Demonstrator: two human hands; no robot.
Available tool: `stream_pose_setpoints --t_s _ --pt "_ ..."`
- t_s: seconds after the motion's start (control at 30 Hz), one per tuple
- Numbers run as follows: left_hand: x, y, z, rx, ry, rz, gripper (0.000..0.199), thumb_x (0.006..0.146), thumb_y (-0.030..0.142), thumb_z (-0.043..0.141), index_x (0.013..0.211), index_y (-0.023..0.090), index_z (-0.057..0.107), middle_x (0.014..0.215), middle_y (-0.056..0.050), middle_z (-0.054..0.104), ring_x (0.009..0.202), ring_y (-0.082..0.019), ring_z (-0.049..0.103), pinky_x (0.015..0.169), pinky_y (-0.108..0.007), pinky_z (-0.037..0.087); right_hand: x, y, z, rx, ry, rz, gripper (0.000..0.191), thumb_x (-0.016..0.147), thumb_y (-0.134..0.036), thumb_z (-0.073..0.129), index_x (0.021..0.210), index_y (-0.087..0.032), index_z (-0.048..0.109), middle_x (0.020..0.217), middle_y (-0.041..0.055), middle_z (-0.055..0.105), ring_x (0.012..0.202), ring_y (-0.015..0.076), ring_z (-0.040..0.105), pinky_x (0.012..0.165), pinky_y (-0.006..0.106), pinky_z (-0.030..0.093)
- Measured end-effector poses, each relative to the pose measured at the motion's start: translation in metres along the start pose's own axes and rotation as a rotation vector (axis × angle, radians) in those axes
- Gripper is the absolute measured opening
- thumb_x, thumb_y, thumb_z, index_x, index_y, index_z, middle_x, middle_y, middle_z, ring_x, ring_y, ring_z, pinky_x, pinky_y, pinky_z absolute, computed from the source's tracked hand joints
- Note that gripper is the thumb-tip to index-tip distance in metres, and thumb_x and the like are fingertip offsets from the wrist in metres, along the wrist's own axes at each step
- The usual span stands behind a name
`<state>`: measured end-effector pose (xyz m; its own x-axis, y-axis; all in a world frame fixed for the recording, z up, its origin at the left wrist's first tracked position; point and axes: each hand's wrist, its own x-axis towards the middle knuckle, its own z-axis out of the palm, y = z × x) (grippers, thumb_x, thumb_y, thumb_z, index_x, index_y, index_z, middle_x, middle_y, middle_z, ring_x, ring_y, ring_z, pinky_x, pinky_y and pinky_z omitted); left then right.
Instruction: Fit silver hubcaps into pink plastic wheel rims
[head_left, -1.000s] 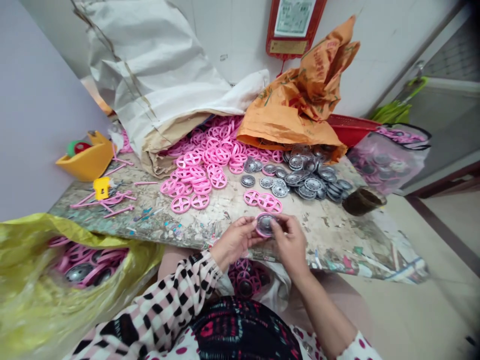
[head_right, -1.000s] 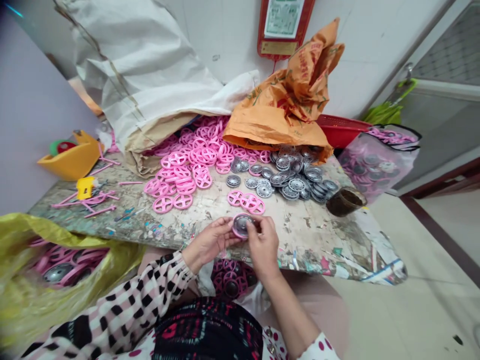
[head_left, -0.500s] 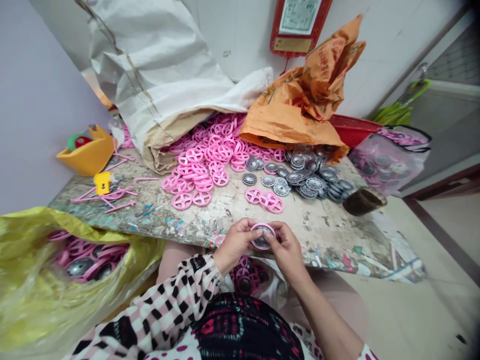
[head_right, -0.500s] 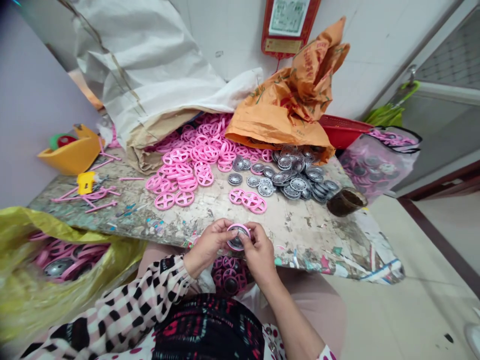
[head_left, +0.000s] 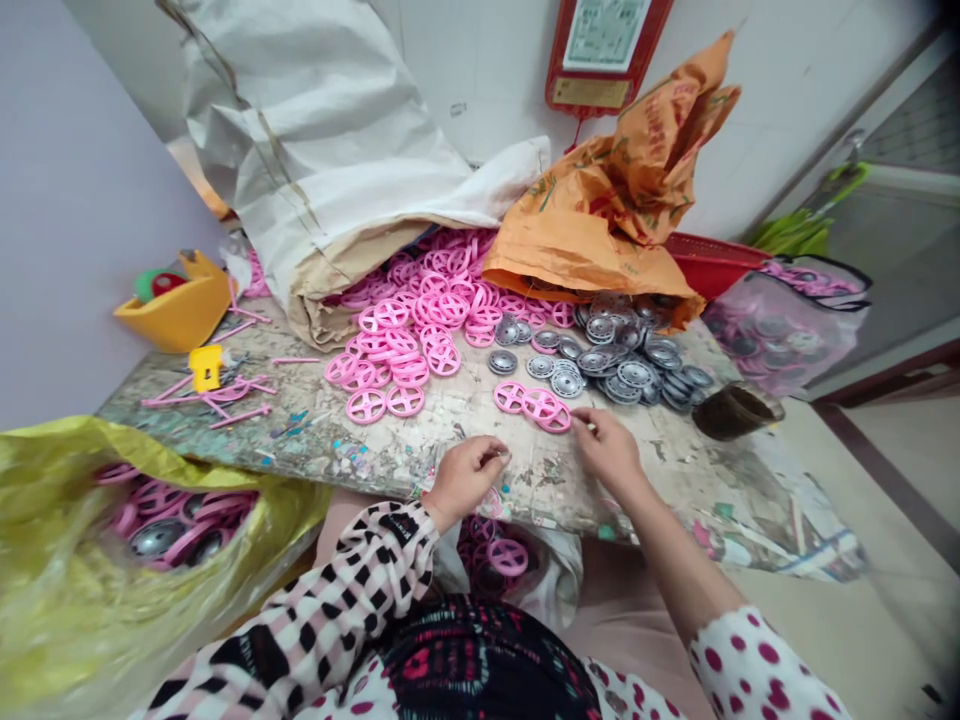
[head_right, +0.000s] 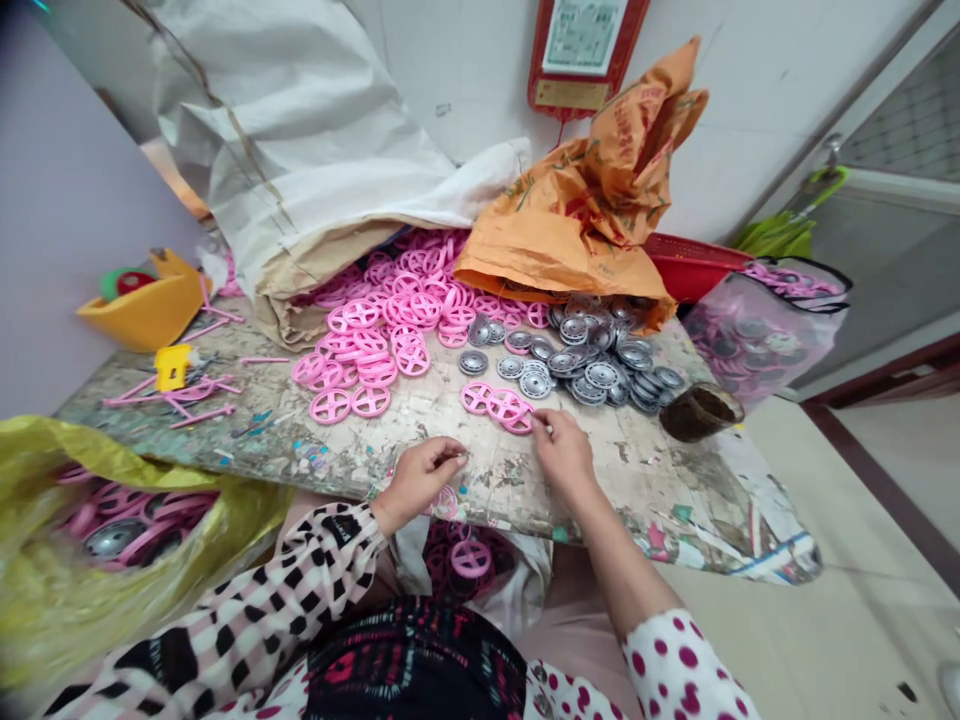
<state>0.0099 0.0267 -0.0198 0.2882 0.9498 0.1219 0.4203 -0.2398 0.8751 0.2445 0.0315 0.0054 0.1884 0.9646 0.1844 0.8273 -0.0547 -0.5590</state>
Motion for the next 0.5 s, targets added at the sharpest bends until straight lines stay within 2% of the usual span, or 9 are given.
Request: stream_pose_setpoints --t_s 0.13,0.23,0.3,0.4,0.5 --pt "-0.001 0.000 -0.002 0.015 -0.016 0.015 0.014 0.080 0.021 0.058 0.091 0.021 0.067 0.088 -0.001 0.070 0.083 -0.016 0.064 0.076 -0.026 0.045 0.051 -0.003 0.007 -0.277 0.003 -0.027 0.036 0.090 -0.025 0.043 0.118 -0.011 0.060 0.114 0.0162 0.058 0.106 0.0275 0.052 0.092 0.038 0.038" --pt "-0.002 0.001 -0.003 0.039 -0.016 0.025 0.015 0.080 0.020 0.058 0.091 0.021 0.067 0.089 -0.001 0.070 0.085 -0.016 0.063 0.077 -0.026 0.045 0.071 -0.010 0.015 -0.383 -0.047 0.022 0.042 0.088 -0.028 0.049 0.127 -0.012 0.055 0.119 0.0200 0.053 0.108 0.0315 0.050 0.089 0.040 0.038" --pt "-0.002 0.000 -0.003 0.051 -0.019 0.029 0.015 0.081 0.021 0.057 0.091 0.021 0.068 0.090 -0.001 0.070 0.085 -0.016 0.063 0.077 -0.027 0.045 0.075 -0.011 0.019 -0.427 -0.062 0.066 0.046 0.086 -0.032 0.055 0.128 -0.014 0.053 0.117 0.0198 0.052 0.105 0.0321 0.051 0.084 0.039 0.040" --pt "-0.001 -0.001 -0.003 0.058 -0.037 0.012 0.015 0.080 0.021 0.058 0.091 0.021 0.068 0.090 -0.001 0.070 0.086 -0.016 0.063 0.077 -0.027 0.045 0.072 -0.002 0.021 -0.362 0.007 0.092 0.052 0.081 -0.035 0.061 0.128 -0.015 0.054 0.115 0.0176 0.051 0.101 0.0298 0.052 0.081 0.036 0.041" --pt "0.006 0.003 -0.002 0.076 -0.061 -0.054 0.016 0.081 0.024 0.057 0.094 0.022 0.067 0.081 0.001 0.068 0.078 -0.016 0.062 0.072 -0.027 0.046 0.066 0.013 0.016 -0.216 0.081 0.090 0.040 0.081 -0.034 0.057 0.115 -0.015 0.060 0.102 0.0121 0.057 0.091 0.0248 0.053 0.078 0.033 0.041"
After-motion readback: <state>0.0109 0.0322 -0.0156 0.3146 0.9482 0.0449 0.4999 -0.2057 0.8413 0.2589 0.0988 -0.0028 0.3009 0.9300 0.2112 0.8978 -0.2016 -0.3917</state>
